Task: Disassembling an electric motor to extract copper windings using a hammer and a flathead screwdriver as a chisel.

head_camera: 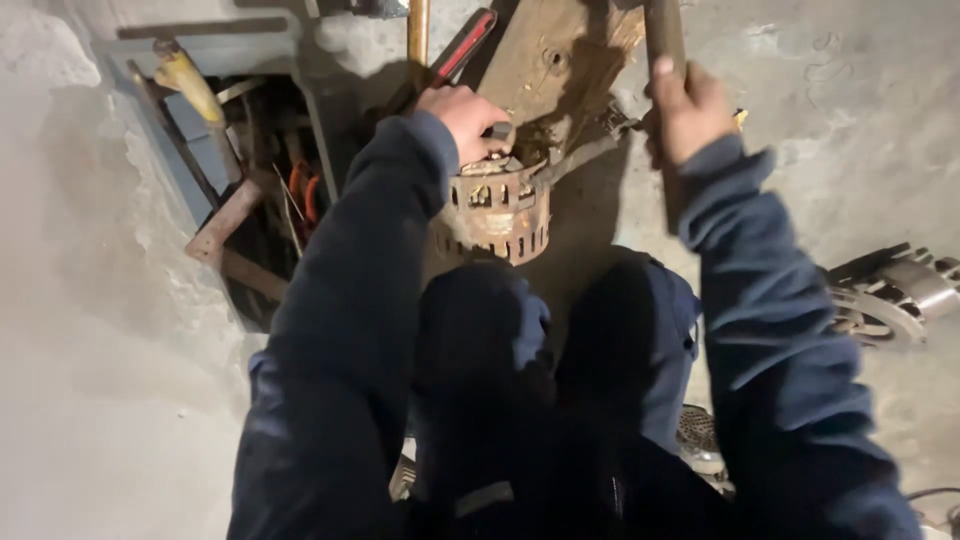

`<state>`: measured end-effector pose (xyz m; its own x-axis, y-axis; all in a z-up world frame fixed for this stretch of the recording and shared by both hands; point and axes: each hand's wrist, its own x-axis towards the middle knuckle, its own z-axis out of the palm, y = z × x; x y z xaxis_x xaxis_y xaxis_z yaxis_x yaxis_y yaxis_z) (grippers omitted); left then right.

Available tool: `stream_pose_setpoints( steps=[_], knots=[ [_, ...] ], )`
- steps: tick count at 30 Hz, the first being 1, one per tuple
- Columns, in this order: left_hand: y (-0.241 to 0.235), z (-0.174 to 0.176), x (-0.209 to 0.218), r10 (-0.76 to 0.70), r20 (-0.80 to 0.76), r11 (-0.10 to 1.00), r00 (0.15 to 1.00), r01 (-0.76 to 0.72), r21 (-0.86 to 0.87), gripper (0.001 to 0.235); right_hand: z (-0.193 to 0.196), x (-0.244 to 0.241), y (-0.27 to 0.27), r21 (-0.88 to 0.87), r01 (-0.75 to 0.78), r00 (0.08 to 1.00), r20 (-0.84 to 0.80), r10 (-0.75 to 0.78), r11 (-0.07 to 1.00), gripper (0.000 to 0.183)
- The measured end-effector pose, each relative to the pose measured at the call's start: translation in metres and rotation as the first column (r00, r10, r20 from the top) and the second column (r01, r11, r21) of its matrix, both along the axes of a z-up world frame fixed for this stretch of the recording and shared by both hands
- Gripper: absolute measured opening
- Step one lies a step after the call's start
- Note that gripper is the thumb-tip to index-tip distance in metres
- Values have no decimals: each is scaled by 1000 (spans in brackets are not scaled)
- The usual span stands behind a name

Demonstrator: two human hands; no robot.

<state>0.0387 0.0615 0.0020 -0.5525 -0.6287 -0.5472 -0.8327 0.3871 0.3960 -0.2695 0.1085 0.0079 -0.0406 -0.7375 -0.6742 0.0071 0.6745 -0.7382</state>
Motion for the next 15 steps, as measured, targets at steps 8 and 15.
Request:
stream_pose_setpoints(
  steps=[8,15],
  knots=[
    [-15,66,42,251,-506,965,825,-251,69,20,-51,-33,-9,-33,-653,490,-780,389,757,49],
    [18,42,51,530,-493,825,690,-553,113,20,-25,-31,-24,225,-704,285,-779,558,674,46]
  ],
)
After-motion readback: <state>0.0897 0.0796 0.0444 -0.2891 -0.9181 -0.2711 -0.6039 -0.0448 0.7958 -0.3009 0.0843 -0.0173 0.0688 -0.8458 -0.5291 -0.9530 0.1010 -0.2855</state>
